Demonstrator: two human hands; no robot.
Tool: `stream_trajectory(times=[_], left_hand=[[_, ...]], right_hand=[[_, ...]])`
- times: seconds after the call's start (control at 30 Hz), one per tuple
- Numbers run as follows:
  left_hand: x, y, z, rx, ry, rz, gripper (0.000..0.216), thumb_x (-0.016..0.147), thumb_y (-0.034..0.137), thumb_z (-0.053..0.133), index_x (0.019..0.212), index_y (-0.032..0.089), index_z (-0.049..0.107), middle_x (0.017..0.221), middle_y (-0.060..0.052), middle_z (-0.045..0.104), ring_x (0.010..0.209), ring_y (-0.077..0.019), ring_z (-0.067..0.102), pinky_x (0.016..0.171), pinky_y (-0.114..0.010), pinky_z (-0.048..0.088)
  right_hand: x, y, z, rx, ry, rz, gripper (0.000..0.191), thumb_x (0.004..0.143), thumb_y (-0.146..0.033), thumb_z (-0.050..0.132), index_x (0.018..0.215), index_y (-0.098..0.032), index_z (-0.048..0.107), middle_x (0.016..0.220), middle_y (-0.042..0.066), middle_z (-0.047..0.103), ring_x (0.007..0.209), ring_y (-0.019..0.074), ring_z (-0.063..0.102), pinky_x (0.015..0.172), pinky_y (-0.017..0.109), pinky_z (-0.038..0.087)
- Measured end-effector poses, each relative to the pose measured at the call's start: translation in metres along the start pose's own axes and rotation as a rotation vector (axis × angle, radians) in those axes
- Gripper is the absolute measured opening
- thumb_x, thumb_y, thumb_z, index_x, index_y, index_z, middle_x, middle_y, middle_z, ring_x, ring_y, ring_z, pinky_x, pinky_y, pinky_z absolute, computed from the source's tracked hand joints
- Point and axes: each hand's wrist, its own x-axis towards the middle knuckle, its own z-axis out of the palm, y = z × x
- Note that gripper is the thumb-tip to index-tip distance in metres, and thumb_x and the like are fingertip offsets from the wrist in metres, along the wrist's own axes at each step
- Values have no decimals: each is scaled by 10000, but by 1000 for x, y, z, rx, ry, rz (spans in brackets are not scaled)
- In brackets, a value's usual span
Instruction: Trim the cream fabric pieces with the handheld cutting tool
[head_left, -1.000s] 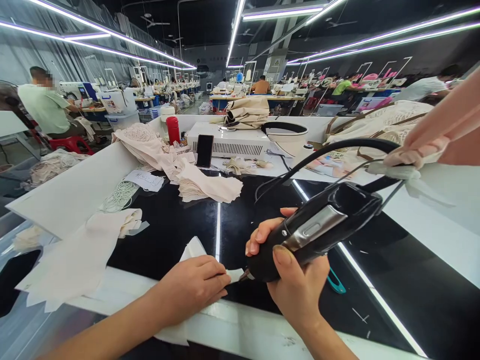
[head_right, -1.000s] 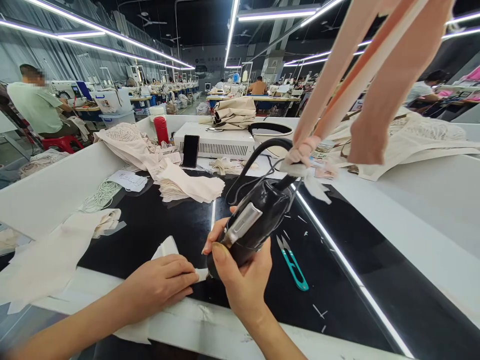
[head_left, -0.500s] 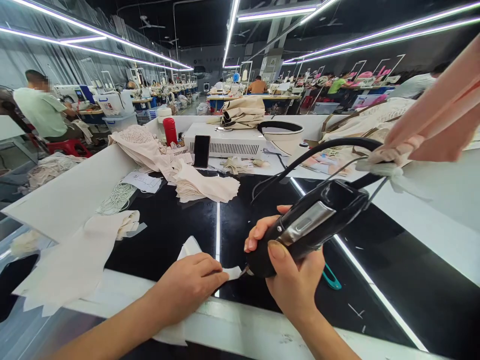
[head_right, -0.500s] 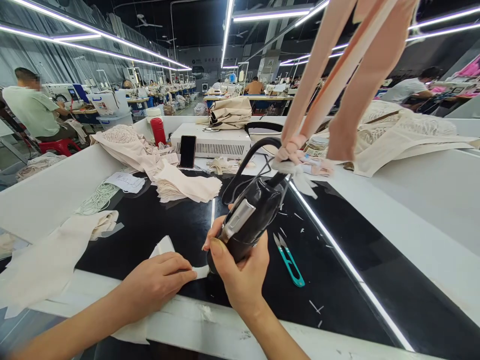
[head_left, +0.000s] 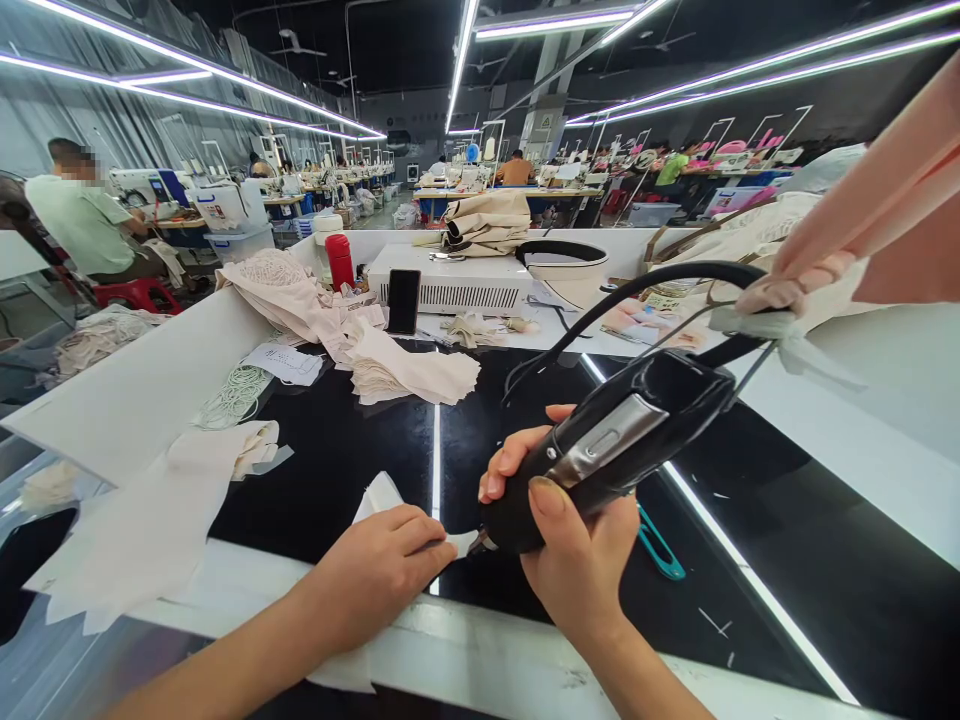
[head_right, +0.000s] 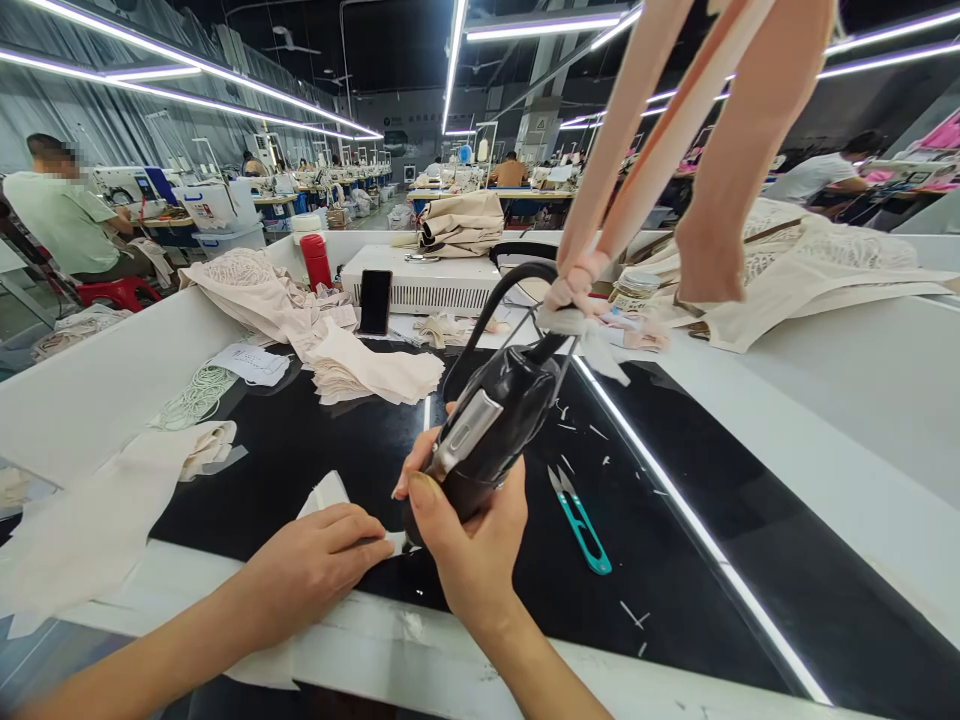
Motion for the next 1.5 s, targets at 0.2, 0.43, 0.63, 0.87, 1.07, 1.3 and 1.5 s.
stream_trajectory(times=[0.2,0.43,0.63,0.87,1.07,1.3,1.5], left_hand=[[3,2,1,-24,-2,-13,229,1073,106,442,1177,128,644,1039,-80,690,945,-211,657,823,-339,619],[4,3,3,-25,-15,-17,199,1051,90,493,1181,129,638,1039,-75,688,939,-222,659,823,-347,619],[1,1,3,2,11,-2,196,1045,70,481,1136,125,645,1019,-72,681,917,-211,645,811,-329,610],[1,0,3,-10,5,-4,209,1063,94,456,1153,133,641,1028,-78,685,949,-204,652,845,-331,615],[2,2,4,-18,-21,-15,213,1045,89,491,1193,134,638,1048,-87,688,966,-212,668,843,-342,624],[1,1,3,11,-18,-6,202,1042,85,497,1174,136,641,1031,-81,688,938,-202,666,837,-327,619],[-2,-2,2,18,-14,-8,200,1037,74,494,1162,136,638,1043,-82,685,951,-197,660,834,-321,618]], right_hand=[[-2,2,1,21,-10,28,378,875,-345,791,1185,-289,583,801,-42,673,584,128,631,547,264,558],[-1,1,1,-8,-14,18,348,880,-335,783,1163,-285,587,791,-45,675,571,123,625,547,266,560],[2,-2,-1,-34,49,-3,374,863,-366,790,1161,-284,580,761,-48,662,559,140,629,520,279,548],[0,0,2,-14,23,11,384,866,-381,788,1164,-281,568,768,-46,651,560,139,628,529,285,552],[-2,2,2,-2,1,19,357,879,-344,771,1163,-278,565,788,-41,658,574,132,625,541,275,554],[1,-2,2,-33,30,9,353,869,-336,777,1151,-278,574,754,-47,663,552,138,625,521,280,554],[3,-2,-5,-61,72,5,399,847,-383,802,1161,-285,575,759,-44,658,552,148,630,515,299,548]])
